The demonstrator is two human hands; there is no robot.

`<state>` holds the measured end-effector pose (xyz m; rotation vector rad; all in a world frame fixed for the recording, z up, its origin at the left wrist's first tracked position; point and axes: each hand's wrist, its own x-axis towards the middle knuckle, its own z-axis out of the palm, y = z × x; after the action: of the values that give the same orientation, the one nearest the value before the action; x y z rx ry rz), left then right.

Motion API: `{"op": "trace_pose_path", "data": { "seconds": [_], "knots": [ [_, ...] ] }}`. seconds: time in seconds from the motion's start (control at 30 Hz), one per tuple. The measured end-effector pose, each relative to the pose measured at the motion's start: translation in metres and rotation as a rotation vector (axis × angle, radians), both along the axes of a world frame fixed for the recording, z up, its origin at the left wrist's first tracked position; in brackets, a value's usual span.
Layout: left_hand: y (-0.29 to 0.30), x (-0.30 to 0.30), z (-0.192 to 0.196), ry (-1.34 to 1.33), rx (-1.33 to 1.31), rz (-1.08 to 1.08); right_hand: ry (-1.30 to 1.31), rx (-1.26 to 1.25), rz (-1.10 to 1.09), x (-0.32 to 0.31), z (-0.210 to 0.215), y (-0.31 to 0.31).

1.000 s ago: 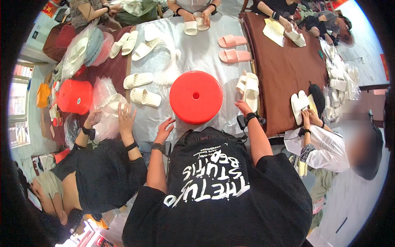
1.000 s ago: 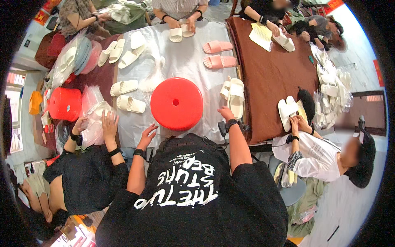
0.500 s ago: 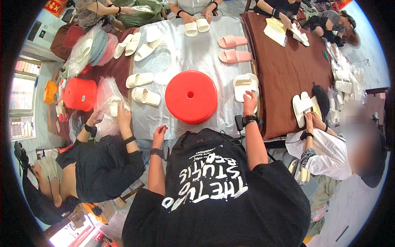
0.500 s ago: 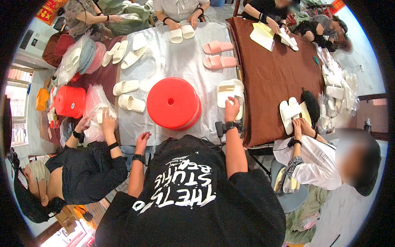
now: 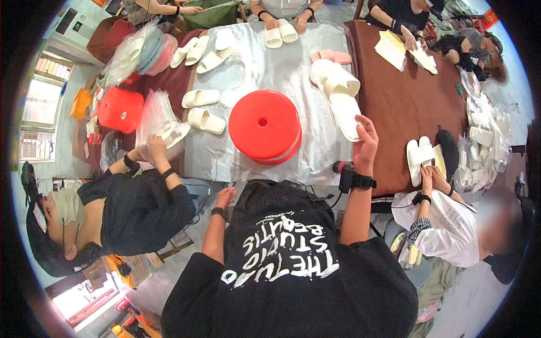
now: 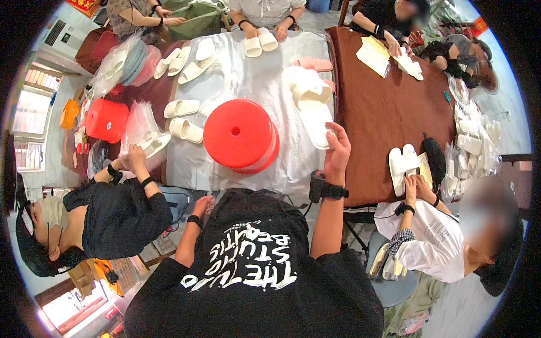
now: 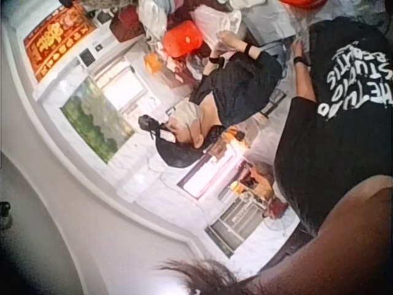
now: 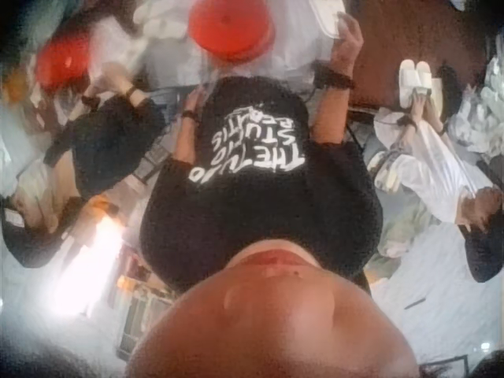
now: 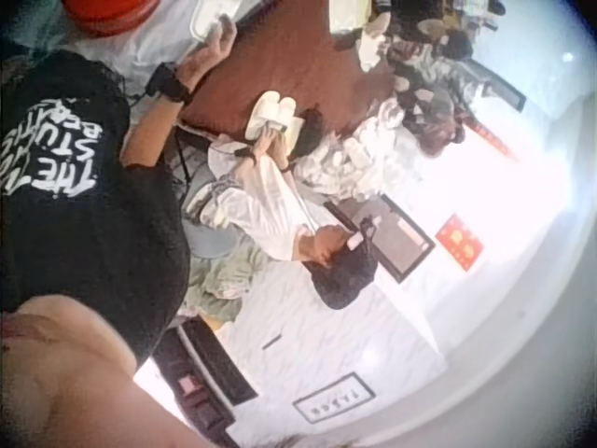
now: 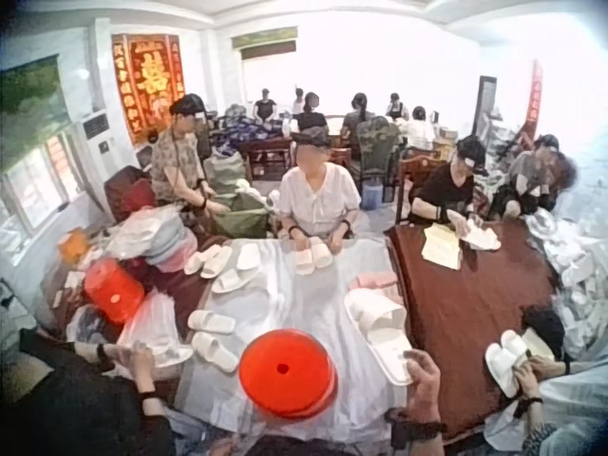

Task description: Inspecting and assembling white slippers in a manufacturing setting.

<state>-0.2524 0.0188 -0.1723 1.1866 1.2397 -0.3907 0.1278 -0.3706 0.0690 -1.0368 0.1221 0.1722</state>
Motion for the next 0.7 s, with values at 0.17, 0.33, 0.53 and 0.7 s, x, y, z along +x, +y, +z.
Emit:
{"op": "trace_pose_path", "data": {
  "seconds": [0.17,0.33,0.53,0.7],
  "knots": [
    [-0.006,-0.016,0.004,-0.065,0.002,0.009,-0.166,-0.086,0.171,-0.009,0.034,0.028],
    [0.001,-0.023,-0.005,-0.095,-0.015,0.091,-0.224,-0.246,0.357,-0.025,0.051,0.058],
    [0.014,-0.017,-0.024,-0.096,-0.017,0.108,-0.227,-0.311,0.567,-0.038,0.044,0.075],
    [0.029,-0.003,-0.036,-0.153,-0.033,0.105,-0.154,-0.363,0.750,-0.035,0.018,0.091]
  ]
}}
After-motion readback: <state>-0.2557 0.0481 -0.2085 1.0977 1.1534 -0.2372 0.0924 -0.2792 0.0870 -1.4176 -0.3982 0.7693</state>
